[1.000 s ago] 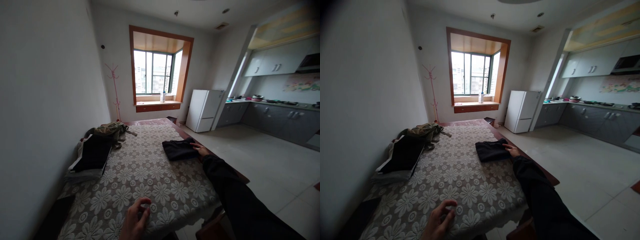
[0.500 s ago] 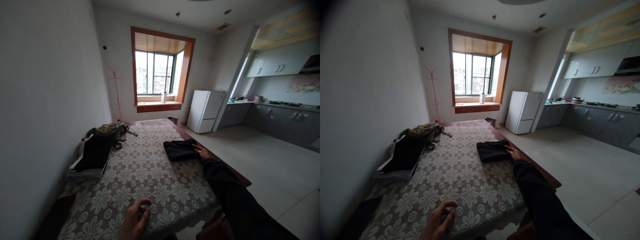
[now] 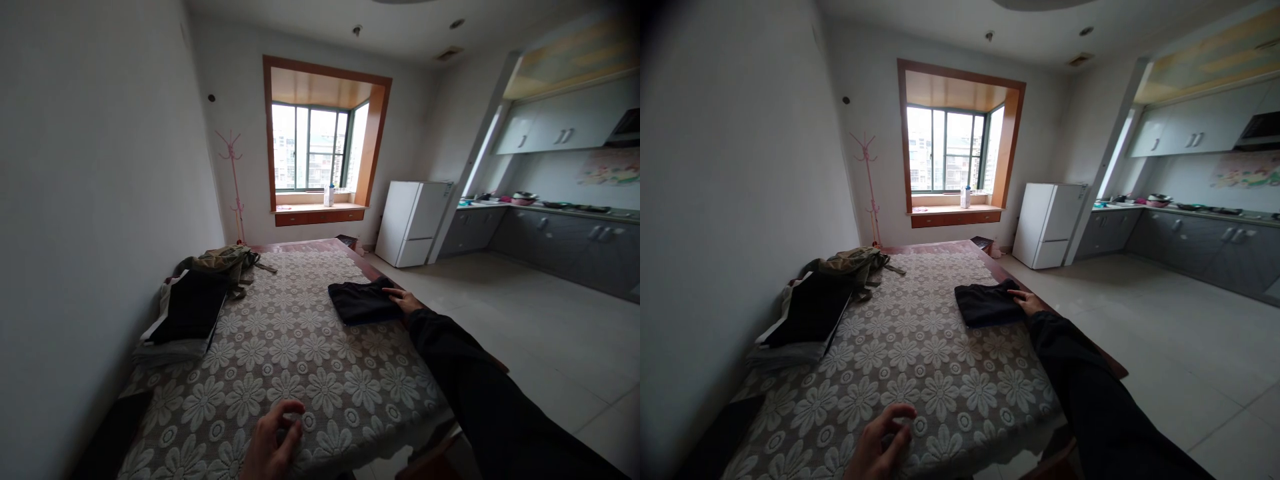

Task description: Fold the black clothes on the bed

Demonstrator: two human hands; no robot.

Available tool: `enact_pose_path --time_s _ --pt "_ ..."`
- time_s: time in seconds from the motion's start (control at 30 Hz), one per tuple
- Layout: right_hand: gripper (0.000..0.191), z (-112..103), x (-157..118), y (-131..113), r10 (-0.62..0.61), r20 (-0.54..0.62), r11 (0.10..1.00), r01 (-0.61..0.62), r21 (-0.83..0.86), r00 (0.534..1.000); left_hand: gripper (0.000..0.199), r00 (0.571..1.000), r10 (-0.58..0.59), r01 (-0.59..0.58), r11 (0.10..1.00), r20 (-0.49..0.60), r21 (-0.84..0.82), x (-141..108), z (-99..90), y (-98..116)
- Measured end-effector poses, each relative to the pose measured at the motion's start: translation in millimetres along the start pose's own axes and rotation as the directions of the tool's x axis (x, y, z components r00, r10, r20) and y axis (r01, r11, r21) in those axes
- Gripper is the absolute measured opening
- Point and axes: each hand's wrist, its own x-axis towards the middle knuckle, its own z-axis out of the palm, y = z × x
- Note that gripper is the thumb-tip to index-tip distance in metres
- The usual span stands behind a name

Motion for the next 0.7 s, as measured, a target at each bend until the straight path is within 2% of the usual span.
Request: enact_pose_path --time_s 0.17,0.27,0.33,0.47,0.57,0.63,0.7 --pt "0.034 -6.8 11.8 -15.4 0.015 0.043 0.954 -0.002 -0.300 0.999 0.038 1.000 -0.025 0.025 1.000 0.015 -0.008 0.0 1.1 0.7" --pt "0.041 6.4 23.6 -37.7 -0.029 0.052 0.894 0.049 -0.445 0.998 0.039 0.999 -0.028 0.029 0.999 0.025 -0.028 1.1 0.7 0.8" --pt "0.050 30.1 29.5 -55.6 -0.099 0.105 0.857 0.139 -0.497 0.990 0.041 0.999 -0.026 0.027 0.999 0.031 -0.035 1.2 0.2 1.3" --pt "0.060 100.6 20.5 -78.5 -0.191 0.275 0.780 0.316 -0.540 0.942 0.042 0.999 -0.037 0.037 0.999 0.003 -0.022 0.1 1.7 2.3" --pt "0.062 145.2 -2.5 -74.7 -0.152 0.368 0.732 0.355 -0.582 0.917 0.041 0.999 -0.045 0.045 0.999 -0.011 -0.021 -1.7 3.6 1.2" --pt "0.065 161.5 -16.1 -66.5 -0.106 0.394 0.703 0.349 -0.619 0.913 0.039 0.998 -0.055 0.056 0.998 0.025 -0.035 -4.4 2.8 0.8" --pt "0.068 168.1 -23.4 -58.9 -0.074 0.402 0.677 0.342 -0.652 0.913 0.038 0.995 -0.063 0.067 0.996 0.084 -0.055 -8.0 -2.2 3.2"
